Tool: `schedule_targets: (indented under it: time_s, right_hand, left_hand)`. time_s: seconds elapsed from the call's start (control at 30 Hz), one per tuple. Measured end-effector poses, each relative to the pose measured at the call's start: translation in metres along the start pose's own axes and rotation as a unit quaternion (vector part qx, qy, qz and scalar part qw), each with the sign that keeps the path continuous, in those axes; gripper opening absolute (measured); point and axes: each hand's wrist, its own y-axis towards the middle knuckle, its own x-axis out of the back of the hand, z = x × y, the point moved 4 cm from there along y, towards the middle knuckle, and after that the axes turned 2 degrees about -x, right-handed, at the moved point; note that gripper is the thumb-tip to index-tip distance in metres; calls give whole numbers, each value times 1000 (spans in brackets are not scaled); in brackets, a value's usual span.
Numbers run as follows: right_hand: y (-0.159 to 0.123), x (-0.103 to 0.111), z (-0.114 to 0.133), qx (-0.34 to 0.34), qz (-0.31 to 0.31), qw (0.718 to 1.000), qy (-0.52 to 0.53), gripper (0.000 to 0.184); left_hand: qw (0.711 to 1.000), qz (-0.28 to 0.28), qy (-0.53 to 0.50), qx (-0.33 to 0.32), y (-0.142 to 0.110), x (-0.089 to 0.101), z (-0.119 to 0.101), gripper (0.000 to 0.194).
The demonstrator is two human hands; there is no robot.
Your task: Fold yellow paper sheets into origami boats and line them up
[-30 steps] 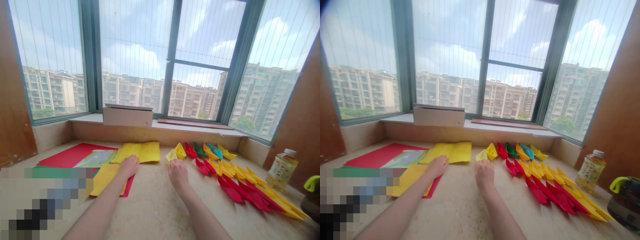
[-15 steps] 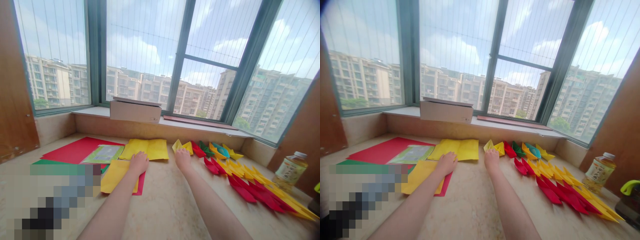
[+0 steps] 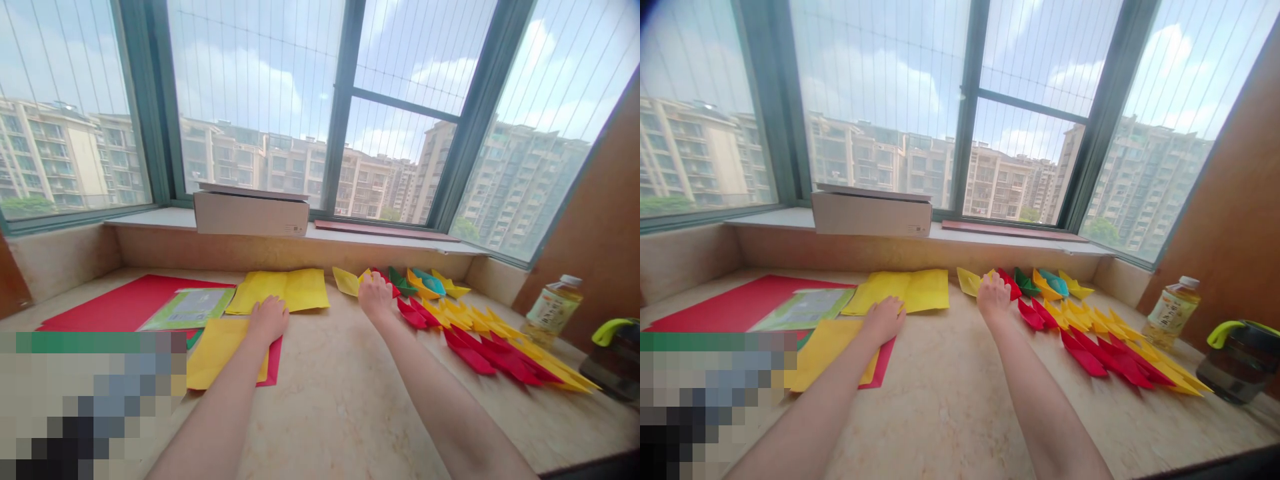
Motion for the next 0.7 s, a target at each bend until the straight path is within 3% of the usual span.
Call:
schedule_targets:
  time_s: [0.4,0.7]
  right_hand:
    - [-2,-14,-28,-30,20,999,-37,29]
    - [-2,-26,-29,44,53,997,-36,30]
  left_hand:
    - [1000,-6,-4,-2,0,1,-1,35]
    - [1000,-5,7,-8,3,-3,2,35]
